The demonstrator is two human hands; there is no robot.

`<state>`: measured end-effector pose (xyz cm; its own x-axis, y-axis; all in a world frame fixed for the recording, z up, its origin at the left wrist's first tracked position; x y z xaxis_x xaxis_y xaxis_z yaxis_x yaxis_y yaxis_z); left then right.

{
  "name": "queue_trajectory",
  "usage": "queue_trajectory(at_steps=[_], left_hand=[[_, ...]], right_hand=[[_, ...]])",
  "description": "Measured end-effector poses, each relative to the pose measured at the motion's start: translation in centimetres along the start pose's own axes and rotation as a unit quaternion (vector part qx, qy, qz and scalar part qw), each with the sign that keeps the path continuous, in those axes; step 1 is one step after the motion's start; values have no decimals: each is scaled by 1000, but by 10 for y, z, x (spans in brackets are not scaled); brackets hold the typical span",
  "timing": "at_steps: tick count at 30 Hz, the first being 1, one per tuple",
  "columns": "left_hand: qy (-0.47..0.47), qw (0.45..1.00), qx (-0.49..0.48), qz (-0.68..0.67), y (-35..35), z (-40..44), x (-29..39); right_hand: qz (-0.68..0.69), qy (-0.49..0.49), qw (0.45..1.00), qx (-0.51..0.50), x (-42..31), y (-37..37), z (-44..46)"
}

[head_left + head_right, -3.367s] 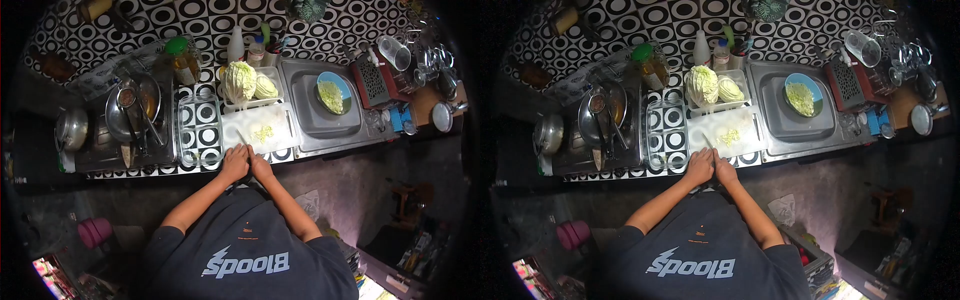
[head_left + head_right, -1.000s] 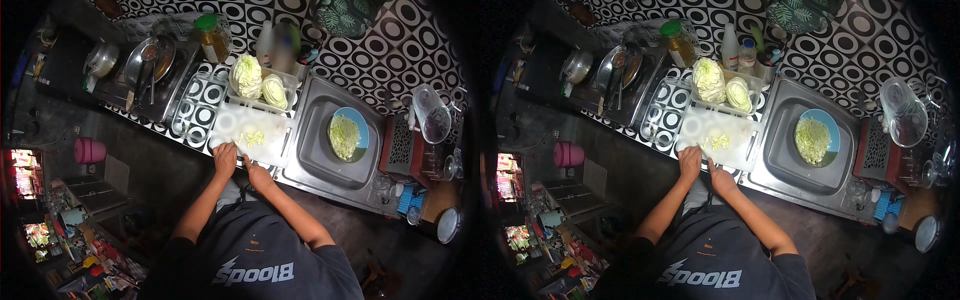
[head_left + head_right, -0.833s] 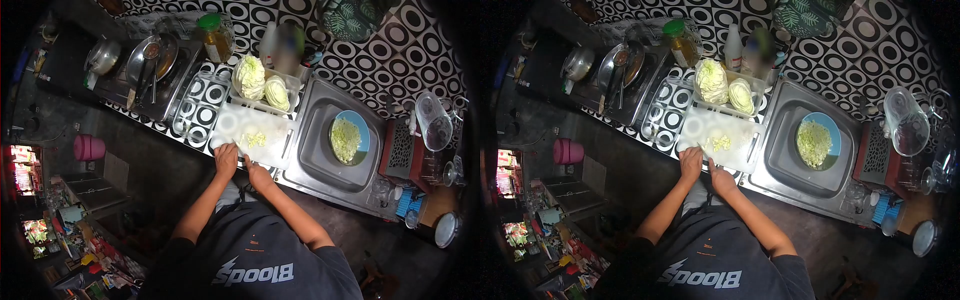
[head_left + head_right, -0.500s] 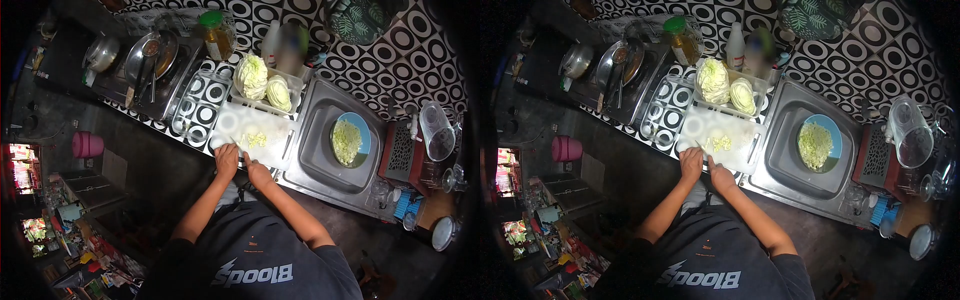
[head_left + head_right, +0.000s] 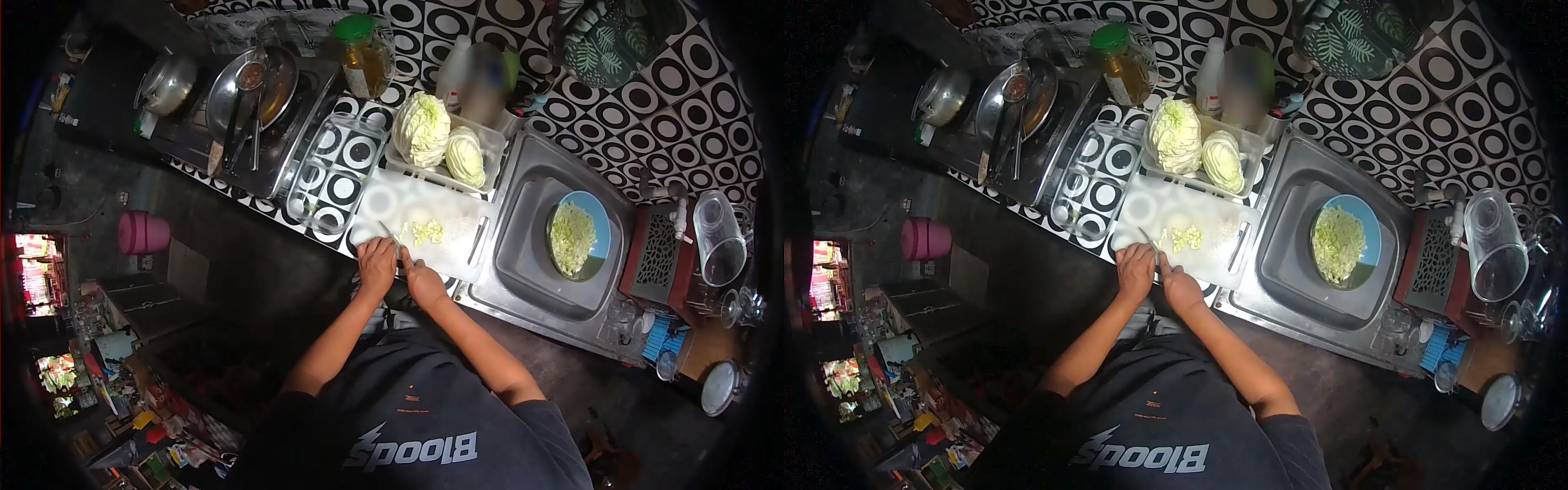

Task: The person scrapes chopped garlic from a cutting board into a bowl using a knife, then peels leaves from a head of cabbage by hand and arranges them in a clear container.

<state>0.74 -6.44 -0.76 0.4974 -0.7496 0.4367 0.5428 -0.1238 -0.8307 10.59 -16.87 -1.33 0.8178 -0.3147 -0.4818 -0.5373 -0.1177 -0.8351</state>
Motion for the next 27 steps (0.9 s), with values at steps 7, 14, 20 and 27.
queue_trajectory(at_steps=[7, 14, 20, 27], left_hand=[[33, 999, -30, -26, -4, 6, -9], [89, 992, -66, -60, -15, 19, -24], [128, 986, -87, -67, -17, 38, -51], [137, 976, -152, -75, -15, 57, -63]], right_hand=[[10, 39, 999, 6, -7, 10, 9], [32, 85, 996, 21, -26, 2, 11], [63, 128, 988, 54, -30, 5, -13], [123, 193, 964, 131, -53, 10, -27]])
Point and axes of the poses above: each hand's wrist, its own z-axis towards the middle knuckle, its own y-axis out of the palm, x = y × z, the point moved 1 cm from there along z, towards the middle knuckle, and after that the axes turned 1 degree about x, right-handed, at the moved point
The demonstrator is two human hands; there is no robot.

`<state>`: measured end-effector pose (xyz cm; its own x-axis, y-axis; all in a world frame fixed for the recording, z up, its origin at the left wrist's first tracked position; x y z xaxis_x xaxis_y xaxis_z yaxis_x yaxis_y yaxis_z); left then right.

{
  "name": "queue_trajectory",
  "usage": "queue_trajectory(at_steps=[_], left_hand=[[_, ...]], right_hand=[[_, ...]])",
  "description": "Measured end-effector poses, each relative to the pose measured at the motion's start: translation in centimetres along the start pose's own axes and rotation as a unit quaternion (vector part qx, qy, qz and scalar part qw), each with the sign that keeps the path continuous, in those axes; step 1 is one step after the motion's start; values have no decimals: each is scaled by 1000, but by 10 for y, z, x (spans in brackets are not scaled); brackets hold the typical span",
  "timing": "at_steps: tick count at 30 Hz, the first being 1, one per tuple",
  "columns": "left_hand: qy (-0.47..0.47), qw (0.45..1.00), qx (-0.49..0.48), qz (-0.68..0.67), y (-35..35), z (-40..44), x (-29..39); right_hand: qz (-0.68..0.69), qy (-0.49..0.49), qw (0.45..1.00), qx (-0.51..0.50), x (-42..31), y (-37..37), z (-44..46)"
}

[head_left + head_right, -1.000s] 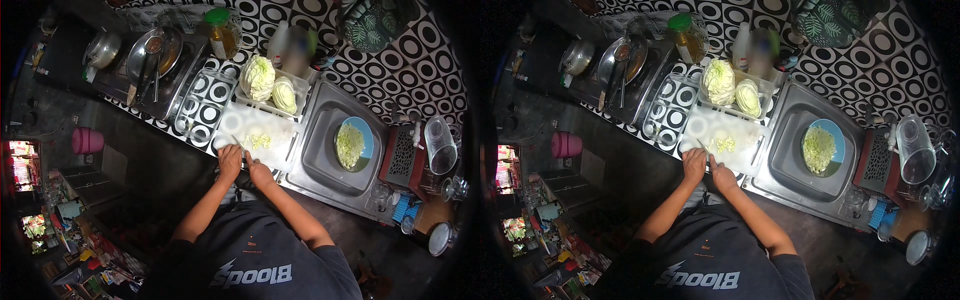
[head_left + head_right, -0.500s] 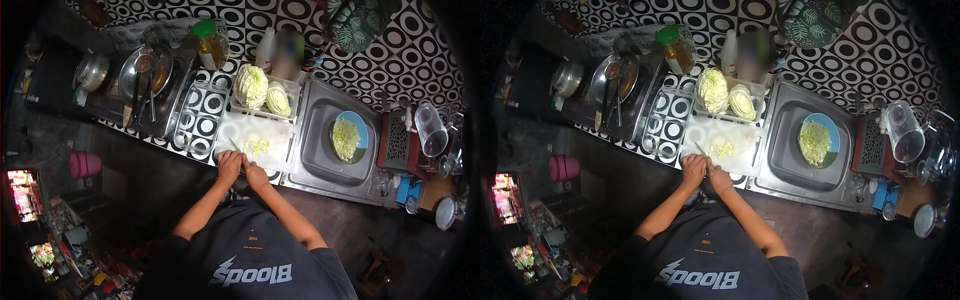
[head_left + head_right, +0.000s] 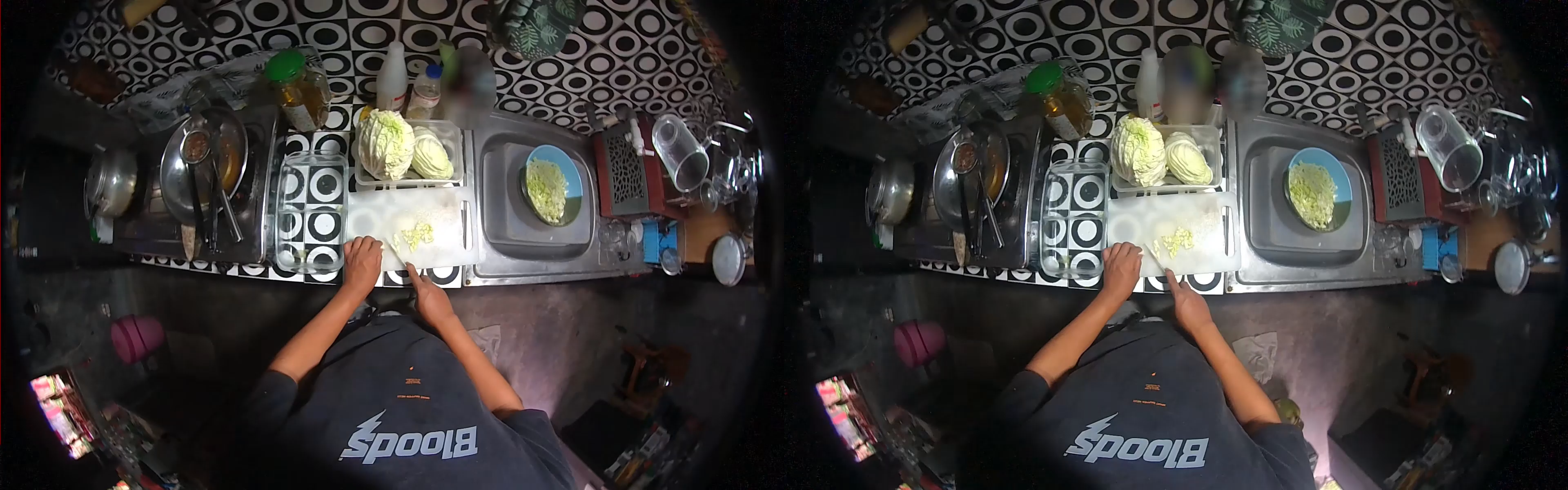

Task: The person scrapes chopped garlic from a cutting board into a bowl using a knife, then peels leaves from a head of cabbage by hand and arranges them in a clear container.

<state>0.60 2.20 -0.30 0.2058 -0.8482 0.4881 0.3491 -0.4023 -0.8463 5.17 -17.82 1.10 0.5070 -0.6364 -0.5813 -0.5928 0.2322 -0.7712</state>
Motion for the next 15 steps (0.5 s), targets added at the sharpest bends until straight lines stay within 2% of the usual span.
queue_trajectory(at_steps=[4, 11, 15], left_hand=[[10, 998, -54, -8, -7, -1, -2], [121, 982, -143, -4, -30, -2, -9], [150, 970, -190, 4, -35, -2, -14]], right_hand=[[41, 54, 997, 25, -21, 3, -4], [45, 99, 992, 57, -47, 19, -9], [37, 116, 991, 61, -55, 29, -5]])
Point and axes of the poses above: each hand's wrist, its own z-axis towards the middle knuckle, its own y-axis out of the palm, x = y × z, the point moved 1 cm from there along z, towards the middle knuckle, and after that the axes turned 1 degree about x, right-handed, at the moved point
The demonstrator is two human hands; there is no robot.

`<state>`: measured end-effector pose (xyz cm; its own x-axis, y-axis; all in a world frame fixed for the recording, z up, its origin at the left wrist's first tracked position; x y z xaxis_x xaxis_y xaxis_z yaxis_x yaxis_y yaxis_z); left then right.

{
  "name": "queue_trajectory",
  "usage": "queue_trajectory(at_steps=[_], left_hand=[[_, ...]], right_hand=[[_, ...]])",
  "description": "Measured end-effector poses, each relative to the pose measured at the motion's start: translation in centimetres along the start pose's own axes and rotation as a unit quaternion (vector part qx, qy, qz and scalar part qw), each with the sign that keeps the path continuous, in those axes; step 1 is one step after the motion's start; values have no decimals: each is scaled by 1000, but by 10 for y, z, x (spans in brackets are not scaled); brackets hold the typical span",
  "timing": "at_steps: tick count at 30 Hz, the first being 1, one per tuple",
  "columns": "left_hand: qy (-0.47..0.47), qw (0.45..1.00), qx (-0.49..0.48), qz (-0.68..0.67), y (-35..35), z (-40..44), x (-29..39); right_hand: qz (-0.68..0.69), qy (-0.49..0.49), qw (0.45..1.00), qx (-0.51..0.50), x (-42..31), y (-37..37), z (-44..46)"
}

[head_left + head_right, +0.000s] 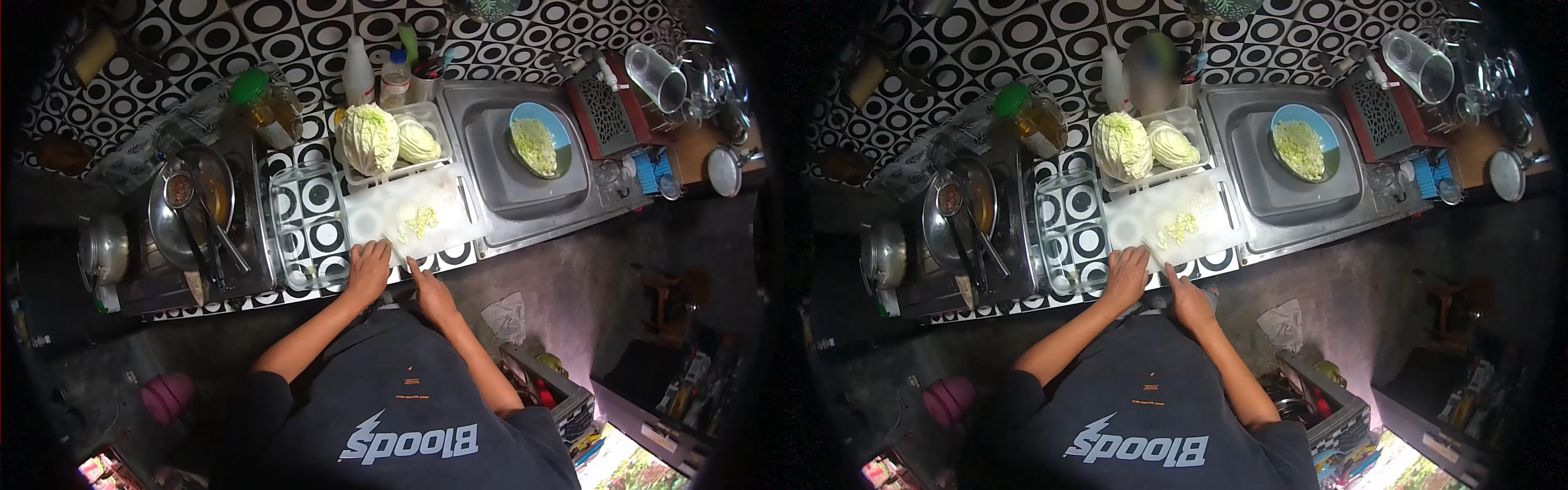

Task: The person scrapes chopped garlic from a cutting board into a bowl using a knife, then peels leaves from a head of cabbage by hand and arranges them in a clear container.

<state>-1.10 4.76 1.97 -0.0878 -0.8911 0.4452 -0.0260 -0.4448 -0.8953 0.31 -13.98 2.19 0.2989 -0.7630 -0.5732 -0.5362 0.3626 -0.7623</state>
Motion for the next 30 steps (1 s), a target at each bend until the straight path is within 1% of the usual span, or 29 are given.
queue_trajectory(at_steps=[3, 8, 17, 24, 29, 30], left_hand=[[19, 1000, 1, 16, 5, -3, -5], [24, 999, 1, 36, 8, -5, -5], [34, 999, 10, 39, 13, -6, -9], [35, 999, 4, 42, 8, -5, -7], [29, 999, 4, 19, 9, -4, -7], [29, 999, 5, 18, 7, -3, -6]], right_hand=[[-15, 2, 1000, -6, -3, 6, -1], [-55, -2, 998, -5, -2, 10, 2], [-106, -65, 992, 10, 8, -4, 11], [-130, -66, 989, -14, 11, -6, 18], [-142, -62, 986, -56, 10, -11, 29], [-140, -65, 987, -52, 9, -10, 30]])
Point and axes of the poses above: each hand's wrist, its own z-axis towards the middle knuckle, its own y-axis out of the palm, x = y × z, the point moved 1 cm from there along z, towards the middle knuckle, and after that the axes turned 1 degree about x, right-handed, at the moved point
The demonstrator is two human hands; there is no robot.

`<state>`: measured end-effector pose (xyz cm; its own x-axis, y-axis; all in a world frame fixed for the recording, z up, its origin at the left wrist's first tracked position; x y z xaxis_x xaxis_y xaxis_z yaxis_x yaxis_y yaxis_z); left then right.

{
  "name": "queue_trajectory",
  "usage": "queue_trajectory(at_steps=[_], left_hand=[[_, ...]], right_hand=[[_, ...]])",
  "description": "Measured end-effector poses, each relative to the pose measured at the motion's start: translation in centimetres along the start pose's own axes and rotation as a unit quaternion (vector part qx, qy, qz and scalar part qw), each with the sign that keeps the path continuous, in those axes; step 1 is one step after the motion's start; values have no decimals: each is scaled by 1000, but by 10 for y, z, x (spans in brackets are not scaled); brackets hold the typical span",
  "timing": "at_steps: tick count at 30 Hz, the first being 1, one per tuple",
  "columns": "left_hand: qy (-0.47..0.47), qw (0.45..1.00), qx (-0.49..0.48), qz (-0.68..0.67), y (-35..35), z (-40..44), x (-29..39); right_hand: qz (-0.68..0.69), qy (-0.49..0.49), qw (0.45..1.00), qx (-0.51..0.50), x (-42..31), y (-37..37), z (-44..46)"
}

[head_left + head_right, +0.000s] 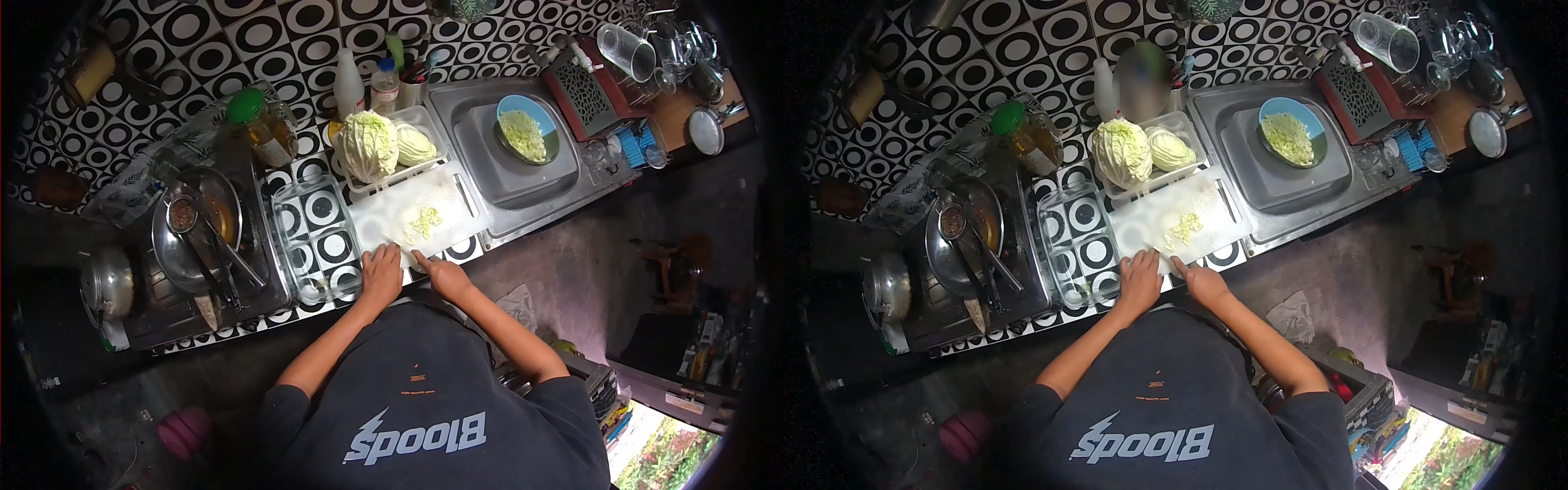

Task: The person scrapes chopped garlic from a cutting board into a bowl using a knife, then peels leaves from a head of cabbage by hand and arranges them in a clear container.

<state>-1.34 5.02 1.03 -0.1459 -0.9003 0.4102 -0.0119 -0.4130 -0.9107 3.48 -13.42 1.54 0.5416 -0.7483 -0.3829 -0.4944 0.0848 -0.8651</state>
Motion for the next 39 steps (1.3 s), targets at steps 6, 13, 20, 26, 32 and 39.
queue_trajectory(at_steps=[6, 13, 20, 26, 32, 39], left_hand=[[-3, 1000, -2, -6, -2, 1, 2], [1, 1000, 9, 1, -3, 1, 2], [-15, 998, -58, 2, -3, 3, 2], [-10, 997, -64, 30, 0, -1, 3], [-3, 998, -54, 34, -1, -1, 2], [21, 997, -33, 61, 2, -4, 0]], right_hand=[[7, -9, 1000, 23, -1, 10, 10], [31, -13, 999, 43, 0, 15, 13], [41, -10, 998, 48, -1, 22, 24], [44, 14, 997, 64, -7, 28, 24], [64, 27, 996, 49, -4, 22, 2], [88, 54, 993, 60, -11, 17, -5]])
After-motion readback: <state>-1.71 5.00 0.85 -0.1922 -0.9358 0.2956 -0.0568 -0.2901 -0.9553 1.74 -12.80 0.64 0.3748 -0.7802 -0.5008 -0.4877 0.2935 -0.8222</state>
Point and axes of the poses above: each hand's wrist, its own z-axis towards the middle knuckle, its own y-axis out of the palm, x = y × z, the point moved 1 cm from there along z, towards the middle knuckle, and after that the axes turned 1 degree about x, right-handed, at the moved point
